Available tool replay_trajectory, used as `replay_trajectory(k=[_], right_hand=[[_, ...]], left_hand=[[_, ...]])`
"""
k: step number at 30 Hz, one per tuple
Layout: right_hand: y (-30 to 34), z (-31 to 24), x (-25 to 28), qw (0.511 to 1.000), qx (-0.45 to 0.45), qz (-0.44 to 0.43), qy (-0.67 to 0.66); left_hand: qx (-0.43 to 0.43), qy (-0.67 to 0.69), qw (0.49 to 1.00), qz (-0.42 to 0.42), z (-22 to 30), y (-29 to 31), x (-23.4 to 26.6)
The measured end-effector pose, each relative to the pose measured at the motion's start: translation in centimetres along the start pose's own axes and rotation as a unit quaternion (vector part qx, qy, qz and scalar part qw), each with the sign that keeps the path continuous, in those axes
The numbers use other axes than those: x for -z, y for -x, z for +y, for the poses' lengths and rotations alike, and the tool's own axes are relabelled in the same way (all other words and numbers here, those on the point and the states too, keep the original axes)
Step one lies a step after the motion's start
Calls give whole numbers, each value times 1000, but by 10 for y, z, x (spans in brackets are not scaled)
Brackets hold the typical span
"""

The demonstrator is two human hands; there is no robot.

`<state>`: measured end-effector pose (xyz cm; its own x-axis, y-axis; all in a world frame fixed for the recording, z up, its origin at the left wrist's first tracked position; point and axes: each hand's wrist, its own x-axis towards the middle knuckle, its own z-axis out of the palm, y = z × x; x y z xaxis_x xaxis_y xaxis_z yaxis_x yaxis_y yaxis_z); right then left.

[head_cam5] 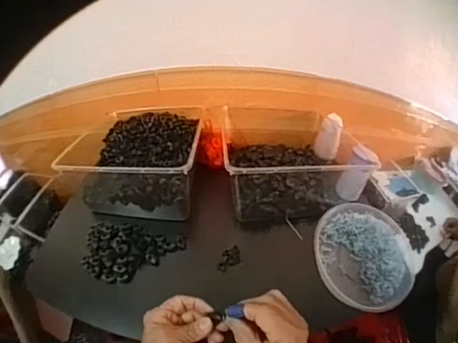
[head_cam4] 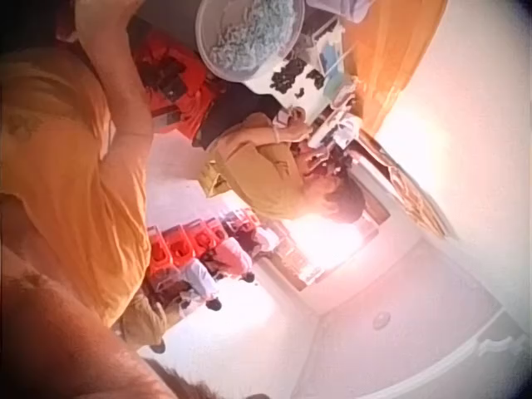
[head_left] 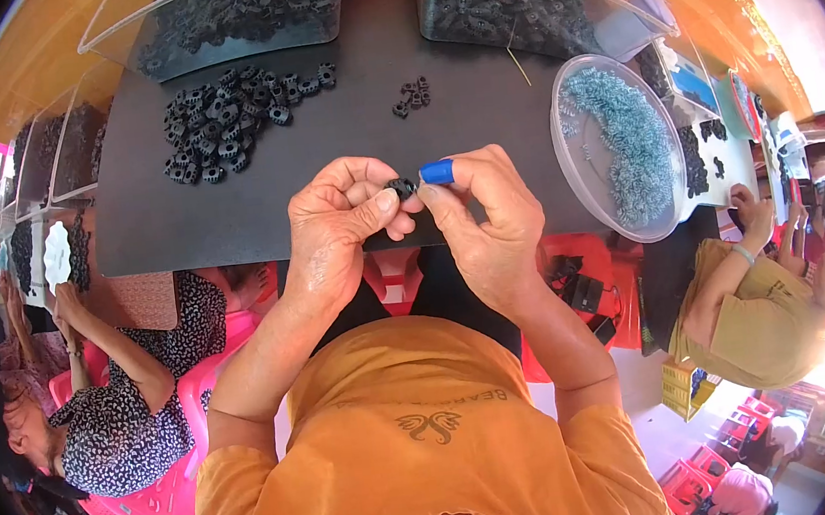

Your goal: Assembling small black plastic components by hand at a workbench.

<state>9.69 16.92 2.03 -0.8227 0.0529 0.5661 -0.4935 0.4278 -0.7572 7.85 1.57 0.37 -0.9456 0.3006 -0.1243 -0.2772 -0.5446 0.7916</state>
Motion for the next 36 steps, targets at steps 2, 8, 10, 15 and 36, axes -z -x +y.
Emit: replay_trajectory(k=[2,8,10,15,36], right_hand=[[-1,3,0,998,45,-9,32],[-7,2,-3,989,123,-16,78],[-8,-1,-3,983,150,-15,106],[0,7,-16,929,292,-1,226],[-44,58,-28,930,153,-102,317]], left_hand=[[-5,-8,1000,2,-1,0,-1],[-19,-9,1000,1,-3,-1,-1],[-20,-10,1000,8,-4,-2,-3],[-51,7,999,5,-7,-3,-7],[-95,-67,993,17,-4,-18,27]])
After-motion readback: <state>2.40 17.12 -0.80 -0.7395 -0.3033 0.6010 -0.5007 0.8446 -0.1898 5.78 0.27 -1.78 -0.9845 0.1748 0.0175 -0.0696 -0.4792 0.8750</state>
